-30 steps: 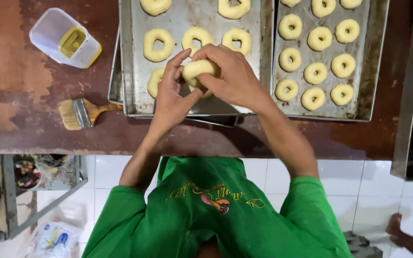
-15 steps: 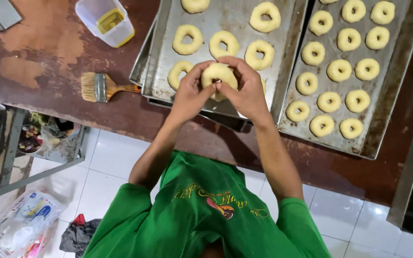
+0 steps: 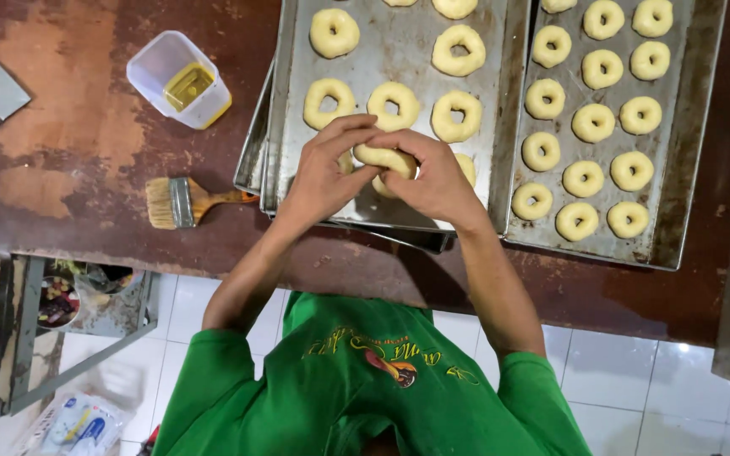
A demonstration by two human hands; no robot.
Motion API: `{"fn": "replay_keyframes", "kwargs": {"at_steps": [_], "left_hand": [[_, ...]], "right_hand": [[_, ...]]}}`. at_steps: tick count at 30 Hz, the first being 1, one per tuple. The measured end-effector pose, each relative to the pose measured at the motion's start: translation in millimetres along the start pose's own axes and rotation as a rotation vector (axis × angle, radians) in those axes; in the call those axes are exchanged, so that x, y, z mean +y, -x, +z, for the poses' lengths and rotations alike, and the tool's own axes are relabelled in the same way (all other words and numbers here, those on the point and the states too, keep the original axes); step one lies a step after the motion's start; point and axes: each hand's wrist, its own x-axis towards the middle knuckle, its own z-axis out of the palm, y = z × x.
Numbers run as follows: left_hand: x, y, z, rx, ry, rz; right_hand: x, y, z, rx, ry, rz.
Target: The recorder is shaping and arranging pieces of dough on baking trays.
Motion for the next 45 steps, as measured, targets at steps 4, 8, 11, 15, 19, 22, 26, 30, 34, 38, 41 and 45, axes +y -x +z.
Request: {"fn": "replay_keyframes", "kwargs": {"at_steps": [4, 8, 11, 15, 19, 22, 26, 30, 34, 38, 41, 45], "left_hand": [[9.8, -8.3, -10.0, -0.059, 0.060, -0.165], [2.0, -17.9, -10.2, -0.069, 0.156, -0.182], [-11.5, -24.0, -14.1, -0.121, 0.124, -0.132], [-26.2, -30.6, -13.6, -0.208, 0.174, -0.046], [-7.1, -37.6, -17.0, -0.202, 0.330, -0.218], [-9.3, -40.3, -23.4, -0.171, 0.324, -0.208], [-7.4, -42.8, -30.7, -0.111, 0.067, -0.011], [-9.7, -33.7, -34.3, -0.111, -0.019, -0.009], [-1.4, -34.5, -38.1, -0.147, 0.021, -0.128], [0.2, -32.4, -36.4, -0.077, 0.151, 0.045], [-2.3, -30.7, -35.6, -0.127, 0.012, 0.057], [6.4, -35.1, -38.7, -0.221, -0.025, -0.166]], "right_hand": [[-6.0, -5.1, 7.9, -0.012, 0.152, -0.141], [-8.3, -16.8, -0.3, 0.183, 0.131, -0.079], [6.5, -19.9, -5.6, 0.212, 0.184, 0.029], [6.9, -23.5, -8.7, 0.126, -0.108, 0.104], [-5.3, -28.7, -9.9, -0.046, -0.328, 0.013], [10.3, -30.0, -4.1, 0.005, -0.370, 0.018], [25.7, -33.0, 3.0, 0.165, 0.001, -0.069], [13.1, -35.5, 10.6, 0.172, -0.208, 0.048], [-3.7, -34.0, 10.9, 0.107, -0.274, 0.110], [-13.0, -34.6, 13.8, 0.027, -0.313, 0.068], [-16.2, -33.9, 11.5, 0.045, -0.230, 0.049], [-18.2, -31.2, 13.2, 0.063, 0.105, -0.008]]}}
